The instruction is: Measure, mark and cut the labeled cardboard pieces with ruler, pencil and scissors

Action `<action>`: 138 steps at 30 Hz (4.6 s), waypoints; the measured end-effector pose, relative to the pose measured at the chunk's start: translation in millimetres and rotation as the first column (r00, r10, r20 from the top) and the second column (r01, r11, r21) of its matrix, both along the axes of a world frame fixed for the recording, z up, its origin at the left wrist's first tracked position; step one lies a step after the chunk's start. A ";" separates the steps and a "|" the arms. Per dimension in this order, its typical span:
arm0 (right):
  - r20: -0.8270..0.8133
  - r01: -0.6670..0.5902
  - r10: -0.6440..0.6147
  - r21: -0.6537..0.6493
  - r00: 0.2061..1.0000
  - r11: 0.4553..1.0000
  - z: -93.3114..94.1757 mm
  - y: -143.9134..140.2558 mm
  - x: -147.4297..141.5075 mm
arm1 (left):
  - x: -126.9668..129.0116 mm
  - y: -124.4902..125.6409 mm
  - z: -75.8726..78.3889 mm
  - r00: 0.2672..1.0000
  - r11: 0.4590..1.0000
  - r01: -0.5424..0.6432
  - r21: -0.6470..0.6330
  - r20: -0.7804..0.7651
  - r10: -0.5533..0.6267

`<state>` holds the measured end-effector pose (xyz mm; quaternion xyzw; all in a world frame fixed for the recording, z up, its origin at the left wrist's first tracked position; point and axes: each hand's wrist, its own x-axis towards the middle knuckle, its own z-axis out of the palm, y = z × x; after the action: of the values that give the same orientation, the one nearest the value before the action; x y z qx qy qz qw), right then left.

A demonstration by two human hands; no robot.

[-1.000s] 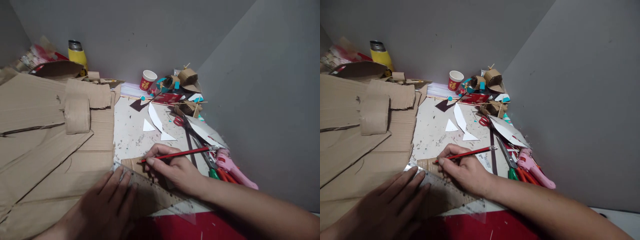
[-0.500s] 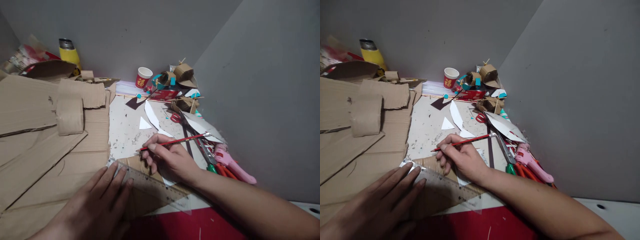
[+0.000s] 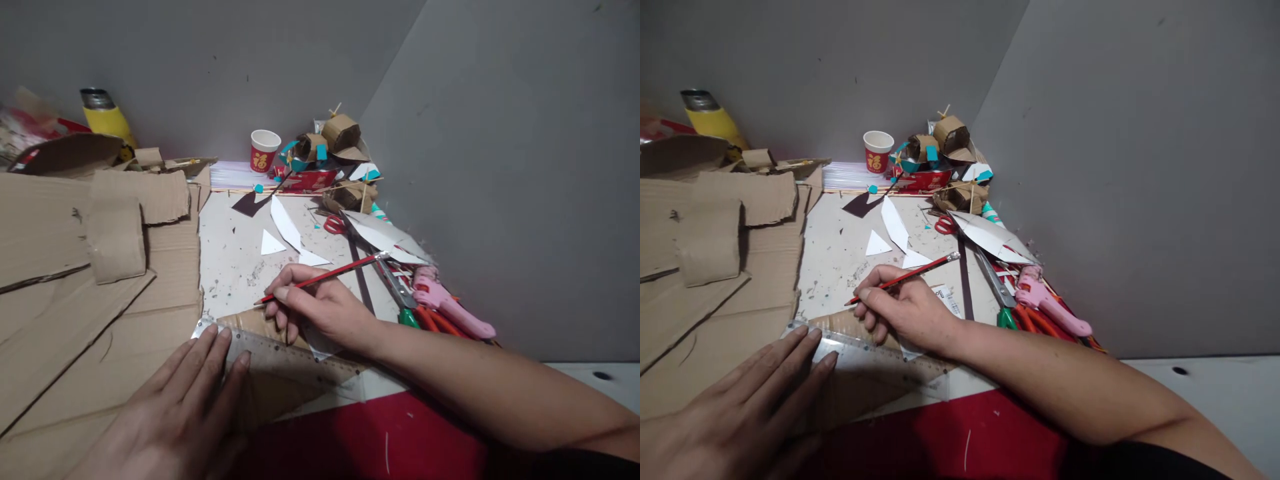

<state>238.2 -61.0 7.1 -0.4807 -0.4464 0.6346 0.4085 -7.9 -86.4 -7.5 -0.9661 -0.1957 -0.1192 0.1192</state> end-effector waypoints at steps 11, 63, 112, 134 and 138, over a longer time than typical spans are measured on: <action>0.070 -0.041 0.043 -0.032 0.997 0.999 -1.7 -1.2 -10.1 | 1.3 -1.4 11.9 0.998 0.996 -0.039 -0.078 -0.056 0.034; 0.072 -0.036 0.036 0.007 0.997 0.999 11.0 23.4 -15.3 | 1.5 8.8 -0.1 0.997 0.995 0.065 0.078 -0.037 -0.062; 0.334 -0.252 0.207 0.096 0.920 0.963 -2.7 20.0 -32.9 | 2.4 6.4 -6.1 0.999 0.999 -0.048 0.017 0.010 0.048; 0.350 -0.311 0.262 0.091 0.899 0.946 1.2 20.3 -31.0 | -2.2 3.9 -7.7 1.000 1.000 -0.015 -0.025 -0.001 0.015; 0.382 -0.341 0.279 0.103 0.881 0.934 6.0 21.1 -28.4 | -1.8 4.2 -3.0 1.000 0.998 -0.013 -0.055 -0.020 0.011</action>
<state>209.8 -39.9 13.1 -0.4753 -0.6366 0.5530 0.2510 -9.7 -82.2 -10.5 -0.9689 -0.2036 -0.1036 0.0950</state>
